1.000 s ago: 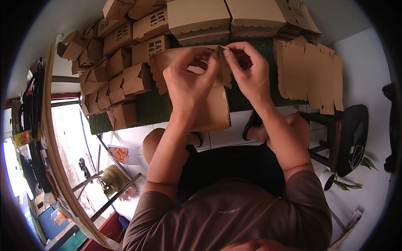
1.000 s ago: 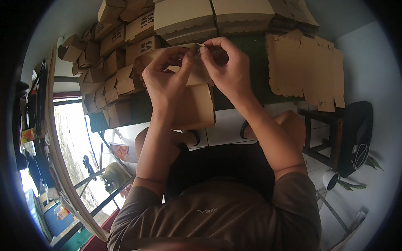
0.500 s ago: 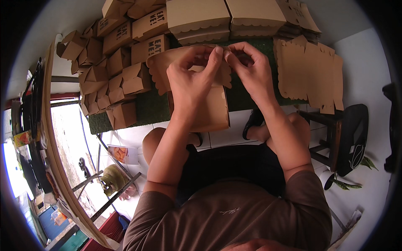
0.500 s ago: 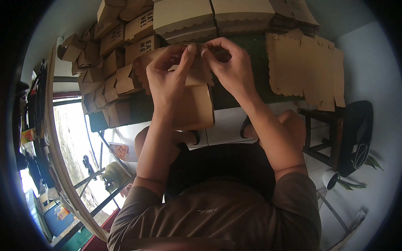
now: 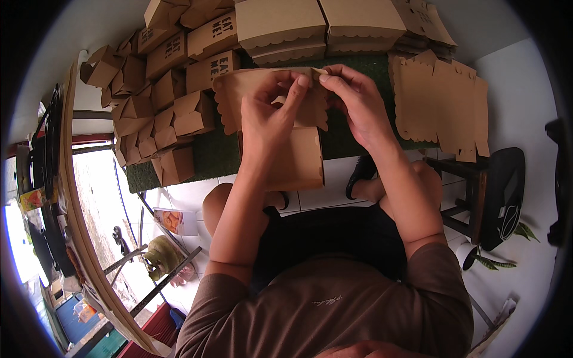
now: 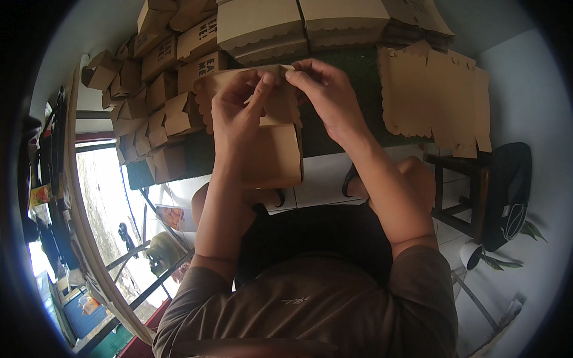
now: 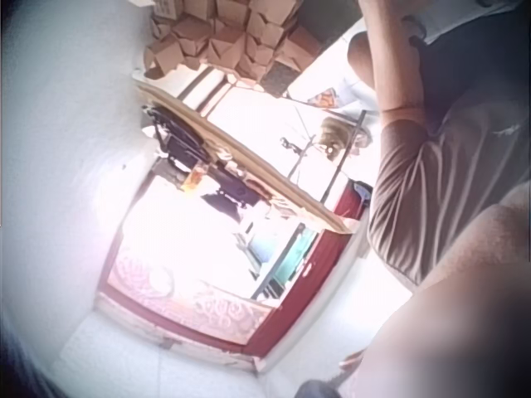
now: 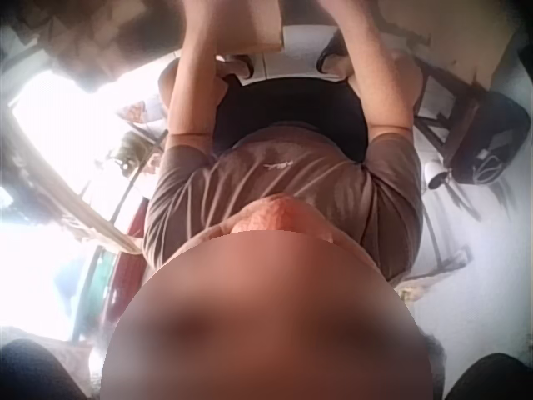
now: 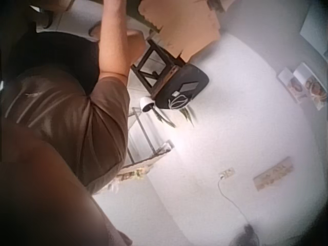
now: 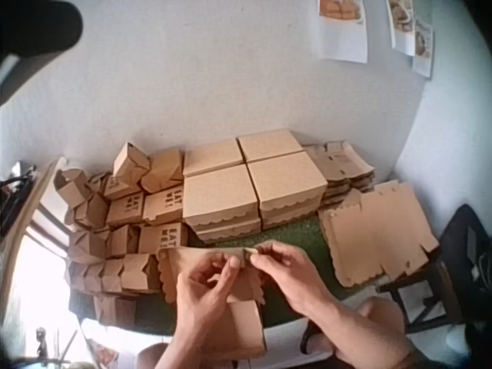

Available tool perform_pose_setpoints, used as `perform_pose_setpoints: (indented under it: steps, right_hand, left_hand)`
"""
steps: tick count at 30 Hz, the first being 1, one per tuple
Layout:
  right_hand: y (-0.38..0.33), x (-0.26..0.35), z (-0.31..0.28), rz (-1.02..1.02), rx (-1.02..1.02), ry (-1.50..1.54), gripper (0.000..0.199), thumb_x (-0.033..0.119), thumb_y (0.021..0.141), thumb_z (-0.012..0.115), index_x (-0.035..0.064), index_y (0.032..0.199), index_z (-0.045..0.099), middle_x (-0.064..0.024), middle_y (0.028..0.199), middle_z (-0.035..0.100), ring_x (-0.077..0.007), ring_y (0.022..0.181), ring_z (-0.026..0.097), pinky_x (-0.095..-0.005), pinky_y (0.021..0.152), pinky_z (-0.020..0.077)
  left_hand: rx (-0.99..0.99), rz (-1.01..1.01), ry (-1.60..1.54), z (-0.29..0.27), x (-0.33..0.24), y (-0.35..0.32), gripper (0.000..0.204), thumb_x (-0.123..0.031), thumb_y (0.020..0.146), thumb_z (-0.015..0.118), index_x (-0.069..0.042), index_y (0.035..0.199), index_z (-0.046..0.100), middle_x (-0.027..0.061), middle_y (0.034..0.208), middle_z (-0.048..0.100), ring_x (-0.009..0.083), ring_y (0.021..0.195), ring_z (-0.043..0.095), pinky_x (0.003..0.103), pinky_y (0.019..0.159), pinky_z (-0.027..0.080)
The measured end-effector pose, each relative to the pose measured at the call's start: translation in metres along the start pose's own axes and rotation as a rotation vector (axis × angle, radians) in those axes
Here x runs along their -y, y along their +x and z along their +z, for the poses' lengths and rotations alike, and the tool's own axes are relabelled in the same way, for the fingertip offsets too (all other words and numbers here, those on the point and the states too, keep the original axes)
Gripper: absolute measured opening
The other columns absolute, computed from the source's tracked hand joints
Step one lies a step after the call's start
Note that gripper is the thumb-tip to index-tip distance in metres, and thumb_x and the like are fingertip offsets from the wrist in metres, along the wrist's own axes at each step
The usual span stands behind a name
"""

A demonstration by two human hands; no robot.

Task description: The person assembles a flat cardboard box by folding its sides and tucking tabs into slots to form a closed container. The finished box is then placed on a stack of similar boxes.

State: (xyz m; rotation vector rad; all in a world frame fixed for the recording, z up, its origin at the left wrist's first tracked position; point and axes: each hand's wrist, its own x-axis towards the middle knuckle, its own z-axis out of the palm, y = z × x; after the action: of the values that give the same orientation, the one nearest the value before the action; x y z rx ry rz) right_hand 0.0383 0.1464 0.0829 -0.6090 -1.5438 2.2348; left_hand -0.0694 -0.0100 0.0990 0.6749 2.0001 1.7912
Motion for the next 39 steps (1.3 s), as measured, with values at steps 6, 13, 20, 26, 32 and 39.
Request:
perform_pose_setpoints:
  steps: [6, 13, 20, 26, 32, 39]
  right_hand:
    - [-0.003, 0.005, -0.003, 0.106, 0.049, 0.049, 0.024, 0.024, 0.111, 0.076, 0.0053, 0.125, 0.081, 0.0008, 0.112, 0.075, -0.0107, 0.102, 0.068, -0.0325, 0.09, 0.0574]
    - [0.002, 0.005, -0.007, 0.129, 0.092, 0.02, 0.025, 0.027, 0.108, 0.08, 0.0052, 0.119, 0.084, 0.0002, 0.113, 0.081, -0.0092, 0.106, 0.071, -0.0312, 0.089, 0.0586]
    - [0.0, 0.004, -0.009, 0.084, 0.067, -0.027, 0.022, 0.022, 0.109, 0.085, 0.0061, 0.124, 0.083, 0.0007, 0.111, 0.08, -0.0083, 0.103, 0.073, -0.0289, 0.088, 0.0606]
    - [-0.001, 0.004, -0.007, -0.016, 0.017, -0.125, 0.023, 0.019, 0.107, 0.088, 0.0025, 0.123, 0.084, -0.0029, 0.108, 0.082, -0.0105, 0.101, 0.077, -0.0294, 0.088, 0.064]
    - [-0.004, 0.002, -0.005, -0.125, -0.072, -0.25, 0.023, 0.019, 0.107, 0.087, -0.0013, 0.117, 0.085, -0.0048, 0.099, 0.085, -0.0109, 0.089, 0.079, -0.0261, 0.08, 0.0619]
    - [-0.003, -0.001, -0.007, -0.168, -0.124, -0.357, 0.024, 0.02, 0.102, 0.089, 0.0002, 0.115, 0.086, -0.0048, 0.097, 0.085, -0.011, 0.09, 0.079, -0.0278, 0.082, 0.0622]
  left_hand:
    - [-0.012, 0.058, 0.063, 0.002, 0.0, -0.002, 0.026, -0.026, 0.112, 0.085, -0.001, 0.12, 0.084, 0.0025, 0.102, 0.084, 0.0061, 0.09, 0.074, 0.025, 0.074, 0.056]
    - [-0.054, 0.199, 0.219, 0.003, -0.007, -0.007, 0.022, -0.021, 0.109, 0.086, 0.0, 0.116, 0.085, 0.0092, 0.102, 0.088, 0.015, 0.095, 0.084, 0.03, 0.077, 0.065]
    - [-0.059, 0.221, 0.221, 0.003, -0.002, -0.005, 0.018, -0.019, 0.107, 0.086, -0.002, 0.115, 0.086, 0.0103, 0.103, 0.089, 0.0196, 0.099, 0.088, 0.033, 0.077, 0.068]
    - [-0.023, 0.247, 0.231, 0.003, -0.001, -0.007, 0.019, -0.016, 0.111, 0.084, 0.001, 0.12, 0.084, 0.0066, 0.107, 0.088, 0.0091, 0.095, 0.079, 0.028, 0.08, 0.064]
    - [-0.063, 0.225, 0.216, 0.007, 0.002, -0.006, 0.017, -0.016, 0.106, 0.087, -0.002, 0.115, 0.086, 0.0101, 0.106, 0.089, 0.0197, 0.099, 0.088, 0.033, 0.077, 0.068]
    - [-0.04, 0.274, 0.29, 0.01, 0.001, -0.008, 0.019, -0.014, 0.109, 0.084, 0.002, 0.119, 0.084, 0.0107, 0.105, 0.089, 0.014, 0.095, 0.084, 0.031, 0.078, 0.067]
